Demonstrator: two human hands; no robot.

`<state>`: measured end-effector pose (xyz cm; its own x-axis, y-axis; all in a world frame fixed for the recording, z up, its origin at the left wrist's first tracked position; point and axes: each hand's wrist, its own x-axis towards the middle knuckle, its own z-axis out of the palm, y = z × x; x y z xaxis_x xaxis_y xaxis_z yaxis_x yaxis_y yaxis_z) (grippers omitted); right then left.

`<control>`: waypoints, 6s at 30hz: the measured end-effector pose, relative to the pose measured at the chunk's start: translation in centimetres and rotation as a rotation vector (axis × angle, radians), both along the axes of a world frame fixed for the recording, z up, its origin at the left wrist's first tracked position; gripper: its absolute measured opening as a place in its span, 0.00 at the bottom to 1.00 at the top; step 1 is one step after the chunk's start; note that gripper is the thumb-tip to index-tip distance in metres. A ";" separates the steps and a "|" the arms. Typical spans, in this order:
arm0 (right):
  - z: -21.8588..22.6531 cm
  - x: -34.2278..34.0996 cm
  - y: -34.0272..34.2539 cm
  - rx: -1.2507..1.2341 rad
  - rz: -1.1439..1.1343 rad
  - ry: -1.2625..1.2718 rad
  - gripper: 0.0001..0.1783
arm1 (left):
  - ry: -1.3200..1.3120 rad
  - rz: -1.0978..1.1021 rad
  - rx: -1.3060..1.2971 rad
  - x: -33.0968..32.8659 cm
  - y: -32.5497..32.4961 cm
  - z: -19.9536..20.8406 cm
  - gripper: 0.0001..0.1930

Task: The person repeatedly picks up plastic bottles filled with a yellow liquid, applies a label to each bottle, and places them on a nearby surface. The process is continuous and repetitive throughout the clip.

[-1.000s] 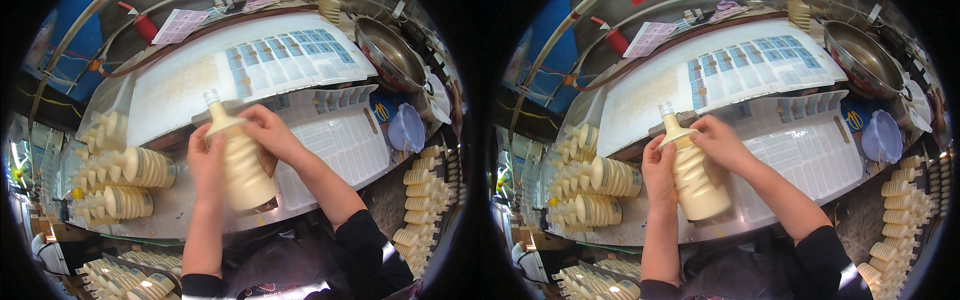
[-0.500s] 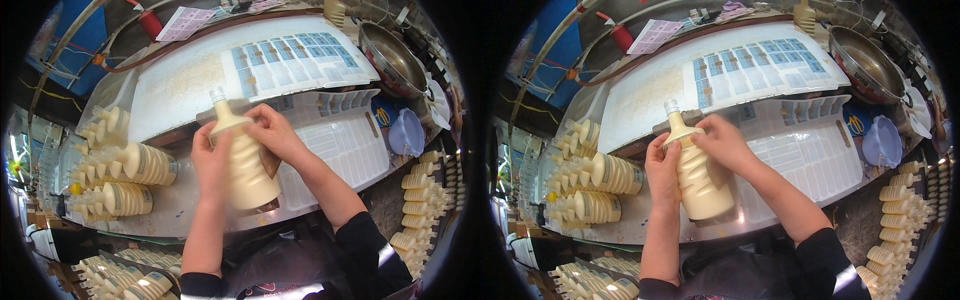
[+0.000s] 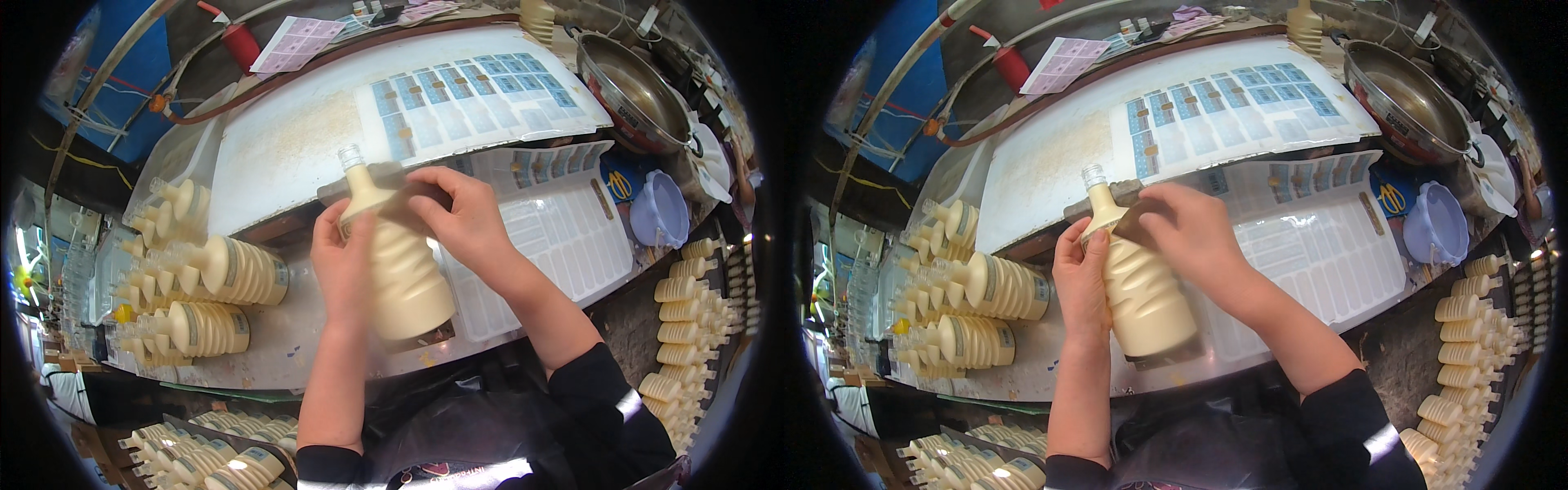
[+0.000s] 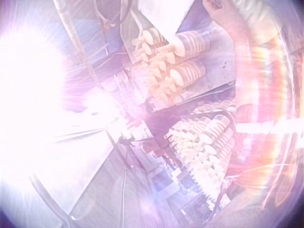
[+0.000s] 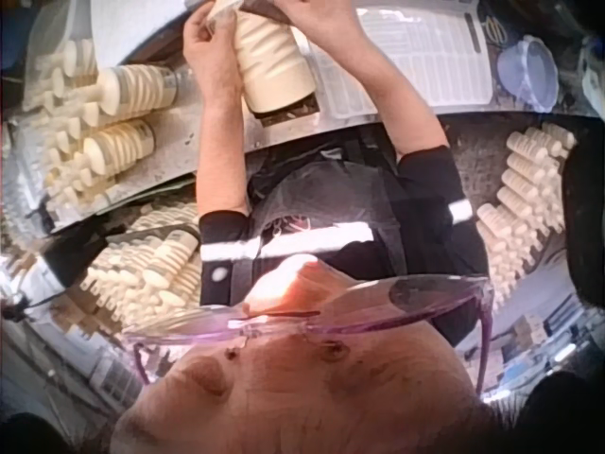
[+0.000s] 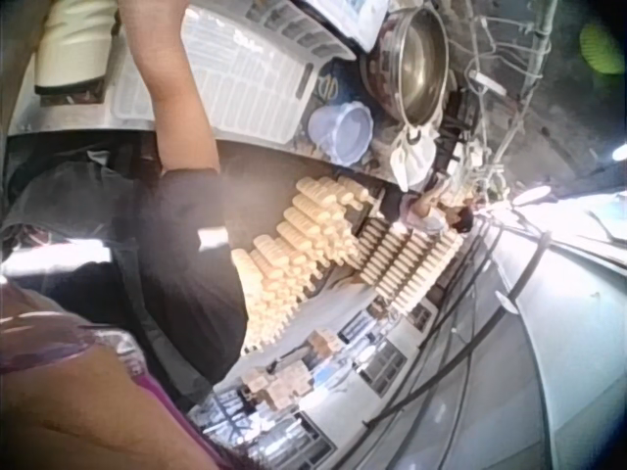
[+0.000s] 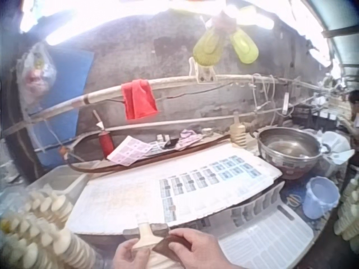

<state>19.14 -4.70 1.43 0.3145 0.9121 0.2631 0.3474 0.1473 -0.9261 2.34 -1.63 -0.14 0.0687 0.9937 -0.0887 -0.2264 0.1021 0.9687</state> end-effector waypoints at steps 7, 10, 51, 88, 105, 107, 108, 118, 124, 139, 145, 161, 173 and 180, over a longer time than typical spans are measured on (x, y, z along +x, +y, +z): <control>0.5 -1.2 -2.1 0.526 0.129 -0.604 0.15 | 0.005 -0.004 0.006 -0.3 0.4 -0.8 0.20; 0.4 -1.5 -2.0 0.349 0.080 -0.216 0.15 | -0.031 0.011 0.021 -0.6 0.5 -1.2 0.19; -0.6 -1.5 1.9 -0.363 0.085 -0.140 0.31 | -0.141 -0.102 -0.064 -2.2 1.6 -3.2 0.19; -1.5 -1.0 -0.4 -0.182 0.290 0.376 0.23 | -0.068 -0.191 0.103 -2.3 -1.2 -1.5 0.26; -1.9 -1.0 -1.4 -0.100 0.342 0.445 0.24 | -0.180 -0.173 0.119 -2.6 -2.1 -1.4 0.25; -1.9 -0.9 -1.4 -0.104 0.346 0.437 0.25 | -0.226 -0.179 0.096 -2.5 -2.1 -1.3 0.25; -1.9 -0.9 -1.4 -0.106 0.347 0.433 0.25 | -0.235 -0.186 0.092 -2.6 -2.1 -1.2 0.25; -1.8 -0.3 -1.5 -0.146 0.392 0.437 0.27 | -0.347 -0.183 0.008 -3.3 -2.6 -1.8 0.24; -1.0 -0.7 -1.8 -0.160 0.339 0.371 0.25 | -0.392 -0.177 -0.043 -3.3 -3.1 -1.5 0.24; -1.0 -0.3 -2.0 -0.268 0.410 0.654 0.25 | -0.604 -0.233 -0.097 -3.6 -4.6 -0.1 0.26; -1.3 -0.4 -1.9 -0.279 0.383 0.662 0.27 | -0.584 -0.212 -0.124 -3.5 -4.8 0.0 0.26; 0.6 -1.2 -4.5 -0.190 0.381 0.642 0.27 | -0.577 -0.166 -0.090 -3.3 -3.8 -1.4 0.22; -2.3 0.8 -0.1 -0.264 0.442 0.483 0.28 | -0.442 -0.158 -0.165 -2.6 -1.7 -0.9 0.23; -0.7 -0.1 1.6 -0.448 0.335 0.179 0.27 | -0.277 -0.263 -0.142 -2.9 0.4 -1.8 0.35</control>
<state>19.08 -3.07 0.77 -0.0058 0.9794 -0.2020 0.1818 -0.1976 -0.9633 -0.56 -1.27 -1.99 0.3597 0.9180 -0.1667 -0.4246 0.3202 0.8469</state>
